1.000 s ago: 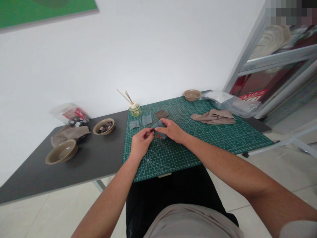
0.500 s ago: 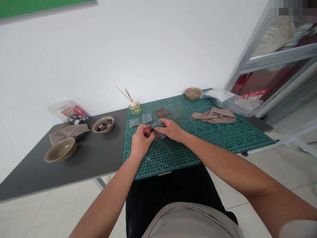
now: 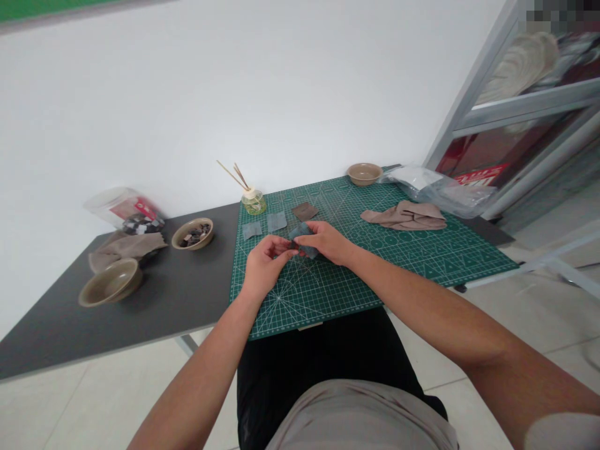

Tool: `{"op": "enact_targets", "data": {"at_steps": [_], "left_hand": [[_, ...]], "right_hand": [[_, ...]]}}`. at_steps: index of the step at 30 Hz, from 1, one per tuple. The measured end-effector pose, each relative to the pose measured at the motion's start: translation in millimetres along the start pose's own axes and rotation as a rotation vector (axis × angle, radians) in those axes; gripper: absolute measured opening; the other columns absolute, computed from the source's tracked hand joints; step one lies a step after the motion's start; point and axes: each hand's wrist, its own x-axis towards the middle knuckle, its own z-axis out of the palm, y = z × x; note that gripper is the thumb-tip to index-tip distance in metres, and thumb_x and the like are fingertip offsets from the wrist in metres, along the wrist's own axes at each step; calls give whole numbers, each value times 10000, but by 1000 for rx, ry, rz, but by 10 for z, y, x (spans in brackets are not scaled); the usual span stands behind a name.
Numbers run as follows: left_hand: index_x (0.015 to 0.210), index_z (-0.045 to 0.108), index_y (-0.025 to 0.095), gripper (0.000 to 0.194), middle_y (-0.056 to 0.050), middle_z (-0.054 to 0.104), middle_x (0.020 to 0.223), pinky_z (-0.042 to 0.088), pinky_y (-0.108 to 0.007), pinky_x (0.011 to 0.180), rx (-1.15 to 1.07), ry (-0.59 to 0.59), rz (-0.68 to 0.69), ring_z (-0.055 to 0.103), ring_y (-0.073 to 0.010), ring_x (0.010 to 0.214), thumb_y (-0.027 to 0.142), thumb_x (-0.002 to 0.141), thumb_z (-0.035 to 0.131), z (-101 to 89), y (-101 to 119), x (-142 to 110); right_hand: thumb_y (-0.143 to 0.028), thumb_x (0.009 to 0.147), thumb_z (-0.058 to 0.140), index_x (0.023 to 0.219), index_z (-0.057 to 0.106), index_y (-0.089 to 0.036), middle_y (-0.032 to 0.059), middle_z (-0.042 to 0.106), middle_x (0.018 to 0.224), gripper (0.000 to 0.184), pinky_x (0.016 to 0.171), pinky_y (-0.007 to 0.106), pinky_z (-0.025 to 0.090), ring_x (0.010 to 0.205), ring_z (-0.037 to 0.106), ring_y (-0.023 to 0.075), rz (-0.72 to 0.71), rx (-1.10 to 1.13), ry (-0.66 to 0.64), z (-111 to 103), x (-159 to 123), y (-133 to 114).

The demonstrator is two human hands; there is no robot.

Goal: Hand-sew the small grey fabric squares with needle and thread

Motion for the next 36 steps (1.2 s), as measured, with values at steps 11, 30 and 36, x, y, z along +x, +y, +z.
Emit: {"op": "enact_targets", "data": {"at_steps": [11,30,36], "left_hand": [[841,667,211,192,21,674,738,481,-270,643,61,36,56,607,-132,653,308,711,770,-8,-26,-10],[697,616,209,125,-16,734,867,538,-346,811,-11,84,32,681,-182,818,264,702,728,-3,-14,-5],[680,608,207,126,-13,725,848,536,-336,794,8,71,49,672,-175,806,249,693,726,4,-19,13]], "right_hand": [[-293,757,646,808,621,-171,-13,662,643,135,476,197,458,520,588,100,29,49,-41,-4,-1,-20],[-275,753,683,815,639,-152,6,684,650,145,521,213,485,547,600,105,48,121,-51,10,-1,-8],[-324,796,680,833,631,-158,7,681,667,177,550,227,504,567,610,111,49,117,-61,11,4,15]]}}
